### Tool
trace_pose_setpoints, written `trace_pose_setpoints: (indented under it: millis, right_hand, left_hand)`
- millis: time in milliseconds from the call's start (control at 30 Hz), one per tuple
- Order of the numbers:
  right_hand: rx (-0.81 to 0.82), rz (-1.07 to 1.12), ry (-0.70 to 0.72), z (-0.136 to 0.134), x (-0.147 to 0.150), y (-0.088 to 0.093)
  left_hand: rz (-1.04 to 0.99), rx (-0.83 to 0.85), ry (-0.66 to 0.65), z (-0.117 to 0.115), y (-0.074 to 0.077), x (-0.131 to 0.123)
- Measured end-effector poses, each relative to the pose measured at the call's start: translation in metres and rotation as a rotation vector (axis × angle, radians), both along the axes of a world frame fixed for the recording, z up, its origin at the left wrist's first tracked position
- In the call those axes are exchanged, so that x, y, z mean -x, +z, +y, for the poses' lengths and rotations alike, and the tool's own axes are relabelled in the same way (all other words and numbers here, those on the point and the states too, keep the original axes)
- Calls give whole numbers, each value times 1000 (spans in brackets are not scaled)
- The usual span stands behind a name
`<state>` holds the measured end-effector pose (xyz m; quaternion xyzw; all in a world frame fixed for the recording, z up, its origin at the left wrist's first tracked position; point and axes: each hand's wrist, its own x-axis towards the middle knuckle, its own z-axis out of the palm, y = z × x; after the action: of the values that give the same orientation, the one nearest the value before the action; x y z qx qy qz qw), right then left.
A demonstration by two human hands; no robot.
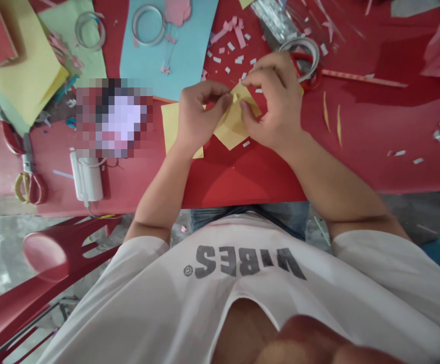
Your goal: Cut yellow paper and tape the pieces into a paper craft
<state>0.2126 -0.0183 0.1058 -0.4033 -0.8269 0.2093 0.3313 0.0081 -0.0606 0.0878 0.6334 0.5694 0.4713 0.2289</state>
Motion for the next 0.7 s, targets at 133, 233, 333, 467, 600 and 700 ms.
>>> trace_pose_setpoints:
  millis: [133, 233, 333, 467, 600, 700]
  right_hand:
    - [-80, 161, 96, 5, -1, -3]
    - [2, 85, 77, 4, -1, -2]
    - [88, 38, 56, 1, 1, 0]
    - [111, 114, 91, 0, 4, -4]
    - [74, 224, 139, 4, 7, -11]
    - [93, 171, 92, 5, 7, -10]
  left_hand:
    - [5, 1, 15, 4, -6, 3]
    - [-11, 25, -6, 1, -2, 2]
    - [-15, 9, 3, -4, 6, -2]
    - [-41, -23, 8, -6, 12, -7]
    - [-49, -5, -2, -6, 14, -8]
    - [-48, 0, -37, -8, 15, -8]
